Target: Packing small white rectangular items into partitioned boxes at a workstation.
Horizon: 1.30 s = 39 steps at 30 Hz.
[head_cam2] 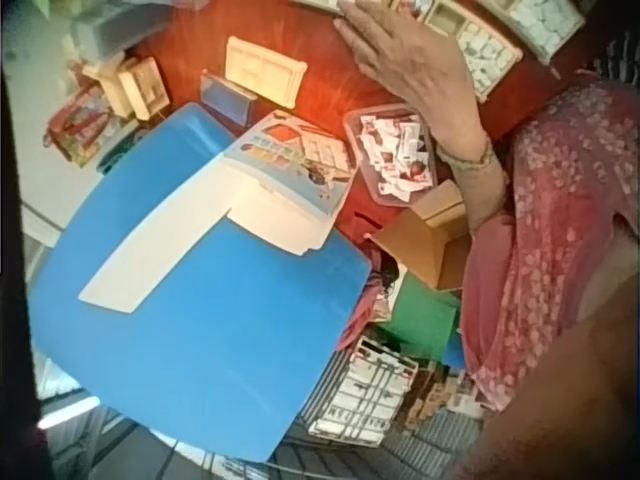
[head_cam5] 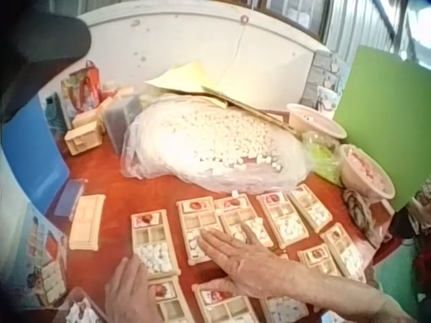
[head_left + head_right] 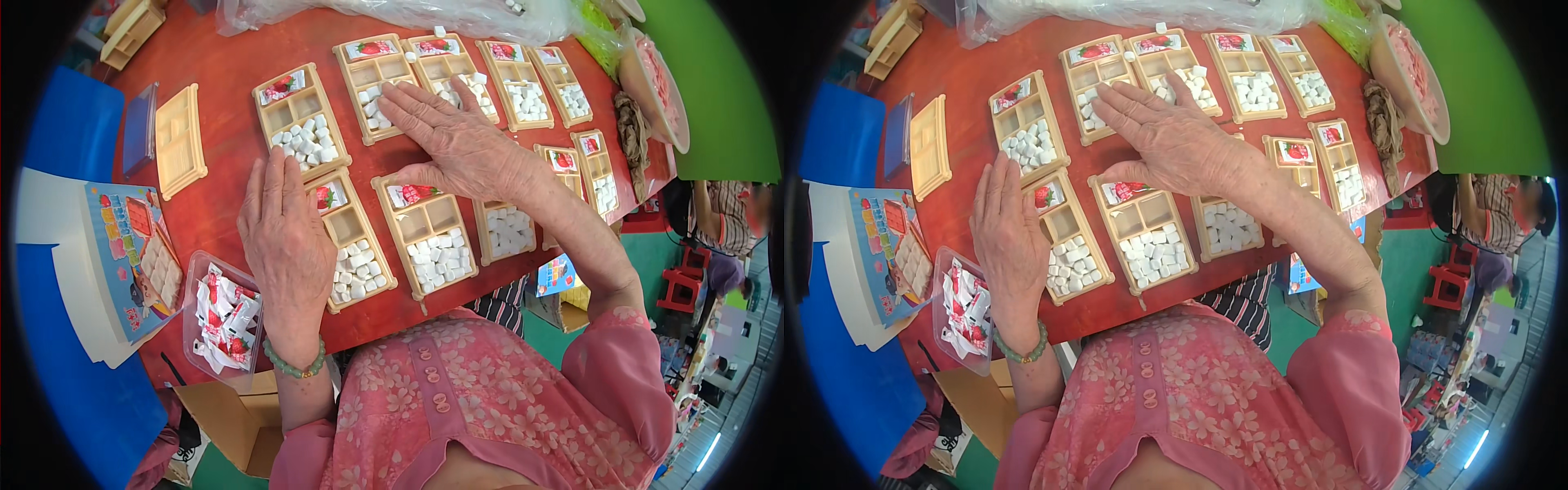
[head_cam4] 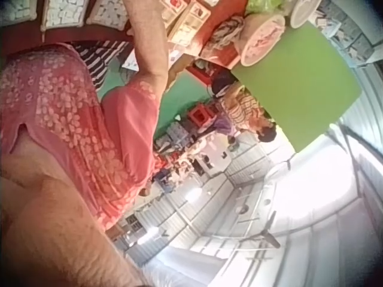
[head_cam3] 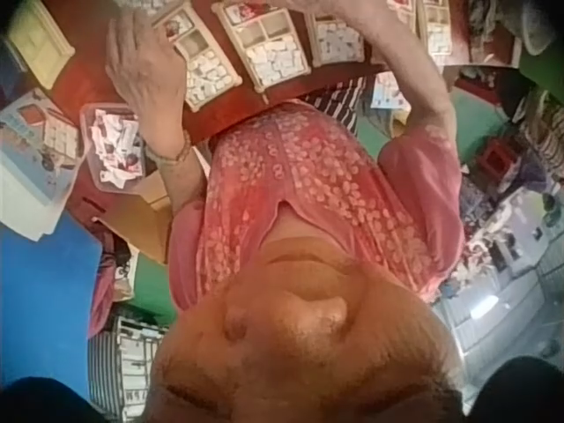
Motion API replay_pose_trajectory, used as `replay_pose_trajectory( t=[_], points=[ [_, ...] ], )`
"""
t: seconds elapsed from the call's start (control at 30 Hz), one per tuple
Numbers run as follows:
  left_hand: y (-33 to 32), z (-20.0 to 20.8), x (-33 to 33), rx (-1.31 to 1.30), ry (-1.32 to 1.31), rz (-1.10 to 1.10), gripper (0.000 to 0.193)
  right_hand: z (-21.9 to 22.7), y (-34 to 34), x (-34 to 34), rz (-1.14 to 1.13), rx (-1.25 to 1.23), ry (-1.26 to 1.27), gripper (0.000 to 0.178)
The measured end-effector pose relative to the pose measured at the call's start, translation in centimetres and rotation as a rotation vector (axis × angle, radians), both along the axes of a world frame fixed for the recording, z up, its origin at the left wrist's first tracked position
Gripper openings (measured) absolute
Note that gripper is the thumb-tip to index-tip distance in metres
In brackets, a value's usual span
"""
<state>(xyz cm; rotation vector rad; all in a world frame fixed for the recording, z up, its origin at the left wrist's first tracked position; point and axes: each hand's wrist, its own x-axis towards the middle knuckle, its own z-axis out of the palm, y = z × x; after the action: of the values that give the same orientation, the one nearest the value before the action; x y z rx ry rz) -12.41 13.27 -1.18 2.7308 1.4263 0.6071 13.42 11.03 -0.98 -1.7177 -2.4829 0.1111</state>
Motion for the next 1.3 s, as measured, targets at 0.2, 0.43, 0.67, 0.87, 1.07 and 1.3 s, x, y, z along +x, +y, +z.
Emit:
replay_pose_trajectory(
  t=[0.2, 0.43, 0.67, 0.87, 1.07, 1.3],
  points=[
    [-0.5, 2.0, 2.1, -0.207, -0.158, -0.168, 0.043, 1.4, 0.9, 1.4, -0.038, 0.042, 0.056, 0.082],
    [1.3, 1.8, 5.7, -0.156, -0.053, -0.32, 0.05, 0.7, 1.0, 1.1, -0.032, 0.057, -0.035, 0.083],
    [2.7, 0.2, 6.3, -0.105, 0.031, -0.354, 0.051, 0.4, 0.9, 1.5, -0.017, 0.005, -0.013, 0.083],
    [2.8, 0.5, 6.4, -0.116, 0.086, -0.341, 0.049, 0.4, 1.9, 2.1, -0.016, 0.113, 0.054, 0.083],
    [2.9, 0.9, 6.3, -0.121, 0.077, -0.345, 0.047, -0.8, 1.4, 1.8, -0.02, 0.079, -0.009, 0.078],
    [3.1, 1.6, 5.9, -0.147, 0.026, -0.34, 0.047, 0.0, 1.2, 1.5, 0.016, 0.151, 0.02, 0.081]
  ],
)
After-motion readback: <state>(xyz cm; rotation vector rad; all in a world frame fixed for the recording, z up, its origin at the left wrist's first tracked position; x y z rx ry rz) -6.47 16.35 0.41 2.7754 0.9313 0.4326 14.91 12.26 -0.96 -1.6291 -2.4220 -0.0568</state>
